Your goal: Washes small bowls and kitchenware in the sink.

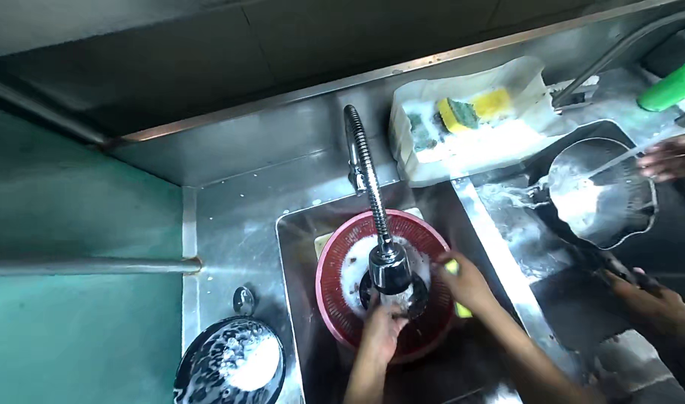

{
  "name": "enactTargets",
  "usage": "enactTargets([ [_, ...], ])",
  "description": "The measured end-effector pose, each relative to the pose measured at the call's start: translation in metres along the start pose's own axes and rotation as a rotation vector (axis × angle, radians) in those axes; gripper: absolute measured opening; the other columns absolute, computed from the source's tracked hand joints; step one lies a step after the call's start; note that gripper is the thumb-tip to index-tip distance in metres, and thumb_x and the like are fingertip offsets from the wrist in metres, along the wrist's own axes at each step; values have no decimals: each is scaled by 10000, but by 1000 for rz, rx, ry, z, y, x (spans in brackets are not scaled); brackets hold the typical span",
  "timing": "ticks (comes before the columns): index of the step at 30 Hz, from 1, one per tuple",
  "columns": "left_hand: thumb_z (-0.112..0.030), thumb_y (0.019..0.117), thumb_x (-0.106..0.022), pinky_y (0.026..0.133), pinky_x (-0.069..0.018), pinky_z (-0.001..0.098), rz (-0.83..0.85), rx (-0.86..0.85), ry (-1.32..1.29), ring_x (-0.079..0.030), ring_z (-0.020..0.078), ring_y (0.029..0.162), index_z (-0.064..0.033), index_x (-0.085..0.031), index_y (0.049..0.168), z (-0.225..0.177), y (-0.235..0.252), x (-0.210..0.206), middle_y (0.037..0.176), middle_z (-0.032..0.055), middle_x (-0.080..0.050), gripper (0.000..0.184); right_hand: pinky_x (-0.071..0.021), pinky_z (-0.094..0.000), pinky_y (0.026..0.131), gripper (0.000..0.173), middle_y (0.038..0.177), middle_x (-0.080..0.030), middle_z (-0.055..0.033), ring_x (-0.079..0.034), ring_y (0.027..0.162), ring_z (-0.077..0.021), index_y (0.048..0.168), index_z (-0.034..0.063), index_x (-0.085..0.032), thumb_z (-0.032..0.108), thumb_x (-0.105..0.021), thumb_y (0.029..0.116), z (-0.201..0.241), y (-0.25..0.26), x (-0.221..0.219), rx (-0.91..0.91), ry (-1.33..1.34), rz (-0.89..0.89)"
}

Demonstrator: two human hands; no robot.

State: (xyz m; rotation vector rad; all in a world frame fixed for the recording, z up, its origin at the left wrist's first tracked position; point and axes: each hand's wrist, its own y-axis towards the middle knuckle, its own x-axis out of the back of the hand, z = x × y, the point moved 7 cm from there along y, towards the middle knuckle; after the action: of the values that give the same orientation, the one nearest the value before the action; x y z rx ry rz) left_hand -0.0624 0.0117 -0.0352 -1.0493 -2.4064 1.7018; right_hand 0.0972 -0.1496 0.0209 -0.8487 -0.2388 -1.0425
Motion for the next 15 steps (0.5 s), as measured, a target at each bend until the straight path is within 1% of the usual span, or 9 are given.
enactTargets([
  [2,21,993,-505,856,-578,470,118,-50,78,-663,288,1018,9,-447,1387,-19,7,-17,1179,198,-647,399,-572,-522,882,397,1135,-696,-133,-693,985,-263,1260,81,-648,331,-670,952,-47,-31,1,-128,58,8],
  [3,30,981,-535,852,-587,455,145,-62,125,-673,274,1007,17,-476,1356,-25,9,-22,1154,186,-662,381,-564,-507,911,407,1145,-696,-126,-688,1014,-252,1266,78,-645,332,-677,949,-62,-42,1,-163,70,32],
  [5,-8,969,-600,864,-585,468,155,-79,219,-668,272,1057,-51,-460,1427,-26,22,-20,1222,166,-656,481,-561,-472,937,398,1147,-697,-101,-683,1037,-222,1256,94,-650,341,-688,945,-75,-54,3,-176,55,82],
  [6,-52,975,-619,858,-590,482,124,-103,299,-663,279,1093,-108,-430,1489,-22,38,-12,1282,154,-640,551,-558,-462,944,394,1154,-693,-95,-678,1046,-213,1253,101,-653,343,-686,945,-75,-56,7,-161,44,97],
  [7,-89,965,-663,830,-596,494,51,-136,405,-659,294,1103,-139,-427,1511,-15,56,1,1314,154,-626,597,-554,-455,950,387,1163,-689,-90,-674,1056,-206,1247,108,-657,346,-683,943,-73,-57,11,-143,36,98],
  [9,-141,936,-733,851,-585,547,-63,-152,545,-632,342,1158,-144,-441,1520,-3,74,25,1373,183,-595,653,-554,-442,963,370,1180,-687,-83,-670,1076,-192,1227,115,-667,353,-677,944,-71,-62,18,-108,30,70],
  [12,-151,1013,-603,873,-574,583,23,-67,327,-633,356,1155,-161,-405,1522,-9,63,5,1360,183,-590,546,-546,-426,969,324,1189,-678,-65,-656,1096,-171,1195,135,-675,344,-672,947,-66,-65,34,-80,62,-3],
  [13,-185,1031,-585,888,-572,589,32,-32,279,-639,364,1154,-158,-414,1512,-4,60,3,1355,186,-597,511,-543,-420,970,313,1184,-679,-55,-653,1099,-161,1189,143,-677,345,-672,950,-69,-70,36,-83,76,-10],
  [15,-241,1029,-607,897,-568,608,-21,16,296,-631,380,1171,-195,-401,1536,18,63,18,1388,190,-577,550,-542,-420,977,333,1192,-680,-48,-651,1111,-156,1204,152,-669,363,-681,947,-78,-81,33,-101,95,-10],
])
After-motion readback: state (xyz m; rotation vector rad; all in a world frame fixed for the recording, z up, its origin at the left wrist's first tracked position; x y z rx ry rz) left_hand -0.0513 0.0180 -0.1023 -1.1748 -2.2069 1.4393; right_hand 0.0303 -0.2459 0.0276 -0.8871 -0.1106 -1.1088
